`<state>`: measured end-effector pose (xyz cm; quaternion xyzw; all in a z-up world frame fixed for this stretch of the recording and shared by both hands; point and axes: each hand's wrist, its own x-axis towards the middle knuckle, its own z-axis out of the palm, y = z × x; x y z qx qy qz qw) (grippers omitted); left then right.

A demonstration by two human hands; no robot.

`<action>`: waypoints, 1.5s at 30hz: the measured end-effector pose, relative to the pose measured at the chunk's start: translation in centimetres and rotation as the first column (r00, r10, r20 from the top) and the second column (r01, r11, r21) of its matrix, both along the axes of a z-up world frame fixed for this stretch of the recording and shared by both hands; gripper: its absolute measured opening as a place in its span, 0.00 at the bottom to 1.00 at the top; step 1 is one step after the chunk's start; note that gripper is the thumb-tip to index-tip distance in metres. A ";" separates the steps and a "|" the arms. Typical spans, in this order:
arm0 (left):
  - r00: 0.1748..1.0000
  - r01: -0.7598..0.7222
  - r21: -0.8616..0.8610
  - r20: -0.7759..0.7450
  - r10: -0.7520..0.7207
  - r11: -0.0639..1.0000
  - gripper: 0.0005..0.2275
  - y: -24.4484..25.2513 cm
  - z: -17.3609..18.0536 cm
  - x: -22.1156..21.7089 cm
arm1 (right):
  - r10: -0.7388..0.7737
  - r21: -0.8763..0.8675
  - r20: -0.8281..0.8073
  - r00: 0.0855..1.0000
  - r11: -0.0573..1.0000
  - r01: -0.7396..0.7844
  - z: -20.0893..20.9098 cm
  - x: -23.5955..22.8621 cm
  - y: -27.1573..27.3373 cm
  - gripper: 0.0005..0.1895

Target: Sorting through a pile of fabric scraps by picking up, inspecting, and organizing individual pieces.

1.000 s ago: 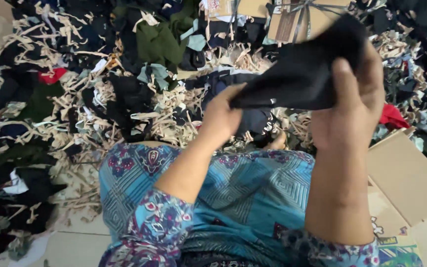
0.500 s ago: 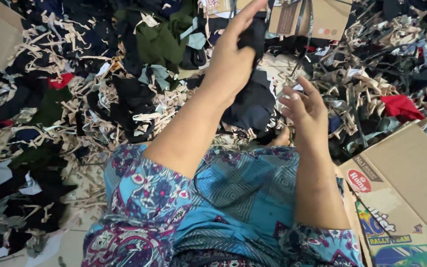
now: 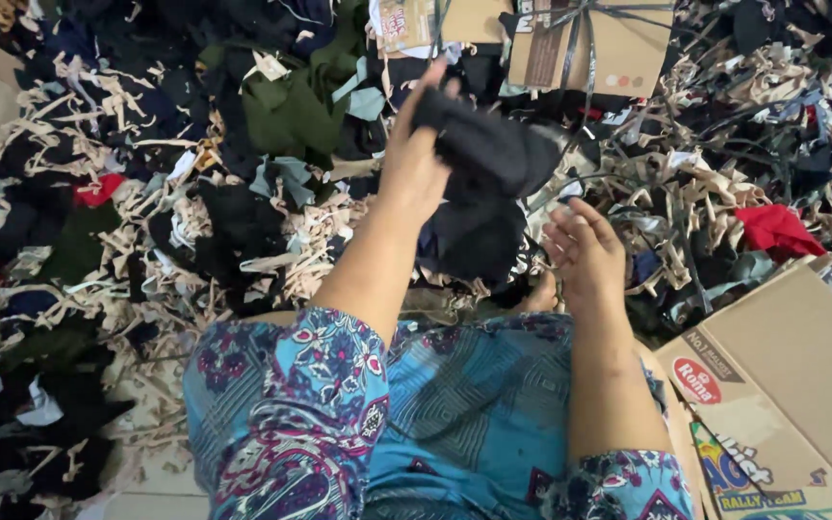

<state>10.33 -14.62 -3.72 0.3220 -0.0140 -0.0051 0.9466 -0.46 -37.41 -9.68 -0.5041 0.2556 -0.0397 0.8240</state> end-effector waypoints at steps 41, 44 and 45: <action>0.918 -0.354 0.826 0.397 0.006 -0.439 0.19 1.8 -13.7 -4.3 | 0.416 -0.947 -0.271 0.868 -0.279 -0.161 -6.4 6.2 9.6 0.27; 0.885 -0.394 0.784 0.465 0.033 -0.479 0.20 1.7 -15.6 -3.4 | 0.346 -0.931 -0.316 0.883 -0.294 -0.218 -8.2 6.9 9.6 0.27; 0.888 -0.377 0.778 0.458 0.043 -0.503 0.21 1.9 -15.9 -3.2 | 0.326 -0.928 -0.316 0.891 -0.301 -0.219 -8.7 7.1 9.9 0.27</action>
